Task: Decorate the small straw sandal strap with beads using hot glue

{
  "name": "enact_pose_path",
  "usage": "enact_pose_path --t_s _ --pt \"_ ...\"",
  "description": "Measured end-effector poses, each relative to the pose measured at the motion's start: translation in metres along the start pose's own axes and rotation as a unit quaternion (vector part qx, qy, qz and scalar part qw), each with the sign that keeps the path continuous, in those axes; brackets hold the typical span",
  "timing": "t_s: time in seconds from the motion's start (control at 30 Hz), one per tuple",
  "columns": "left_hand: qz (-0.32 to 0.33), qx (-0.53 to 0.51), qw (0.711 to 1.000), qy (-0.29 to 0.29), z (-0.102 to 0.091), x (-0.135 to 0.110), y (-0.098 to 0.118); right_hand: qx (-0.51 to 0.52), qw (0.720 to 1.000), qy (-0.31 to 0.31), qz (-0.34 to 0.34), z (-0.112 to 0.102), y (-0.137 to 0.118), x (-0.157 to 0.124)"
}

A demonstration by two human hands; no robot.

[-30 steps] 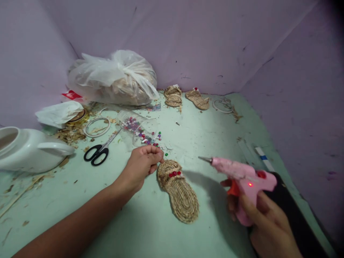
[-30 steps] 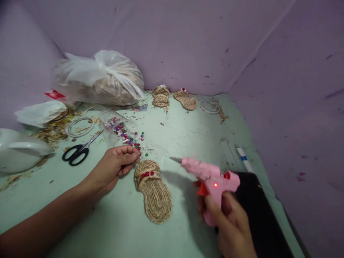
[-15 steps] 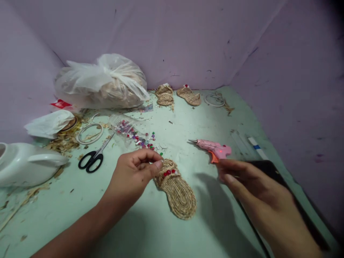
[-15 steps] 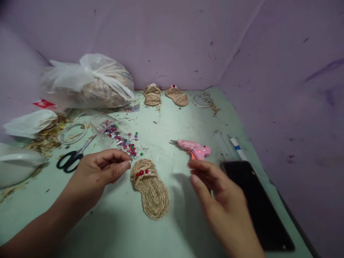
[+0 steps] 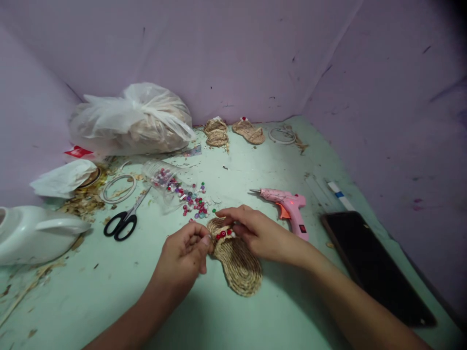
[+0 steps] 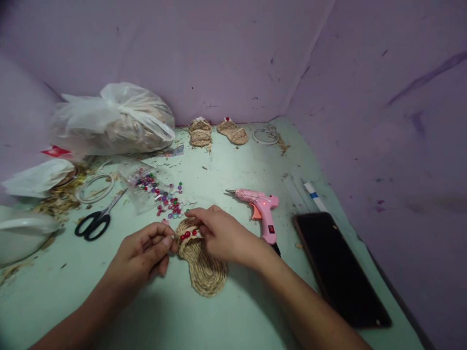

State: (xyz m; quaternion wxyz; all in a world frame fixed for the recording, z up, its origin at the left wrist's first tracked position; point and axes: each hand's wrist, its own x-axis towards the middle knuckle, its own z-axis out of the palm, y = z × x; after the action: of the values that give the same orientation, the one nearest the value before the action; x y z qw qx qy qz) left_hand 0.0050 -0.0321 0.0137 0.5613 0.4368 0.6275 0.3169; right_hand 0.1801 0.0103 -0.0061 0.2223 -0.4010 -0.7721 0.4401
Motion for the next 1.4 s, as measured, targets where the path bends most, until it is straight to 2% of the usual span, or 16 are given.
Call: enact_pose_path --t_s 0.1,0.2,0.3,0.37,0.47,0.57,0.8,1.03,1.2,1.27,1.4 --pt "0.017 -0.011 1.0 0.004 0.0 0.01 0.001 0.087 0.995 0.002 0.051 0.0 0.0 -0.006" --pt "0.041 -0.019 0.999 0.004 0.001 0.02 0.008 0.214 0.97 0.005 0.118 0.003 -0.001 -0.017" --pt "0.051 -0.008 0.999 -0.014 0.004 0.025 0.011 0.294 0.945 0.04 0.137 0.008 -0.003 -0.027" --pt "0.055 0.0 0.998 -0.02 0.007 0.026 0.008 0.287 0.943 0.075 0.148 0.011 -0.005 -0.03" --pt "0.054 -0.005 0.998 -0.019 0.01 0.026 0.004 0.22 0.95 0.13 0.182 0.014 -0.01 -0.027" --pt "0.055 -0.01 0.998 -0.013 0.01 0.026 0.002 0.22 0.942 0.154 0.199 0.018 -0.012 -0.019" --pt "0.048 -0.016 0.999 -0.012 0.01 0.028 0.001 0.295 0.918 0.145 0.223 0.02 -0.01 -0.012" --pt "0.048 -0.016 0.999 -0.006 0.012 0.027 0.001 0.336 0.909 0.138 0.203 0.023 -0.01 -0.013" --pt "0.051 -0.003 0.999 -0.004 0.009 0.027 0.0 0.392 0.892 0.124 0.186 0.024 -0.009 -0.012" --pt "0.085 0.022 0.996 0.015 0.009 0.025 0.0 0.415 0.881 0.127 0.187 0.025 -0.008 -0.012" --pt "0.22 0.08 0.971 0.047 0.009 0.018 -0.003 0.448 0.864 0.124 0.193 0.027 -0.008 -0.012"
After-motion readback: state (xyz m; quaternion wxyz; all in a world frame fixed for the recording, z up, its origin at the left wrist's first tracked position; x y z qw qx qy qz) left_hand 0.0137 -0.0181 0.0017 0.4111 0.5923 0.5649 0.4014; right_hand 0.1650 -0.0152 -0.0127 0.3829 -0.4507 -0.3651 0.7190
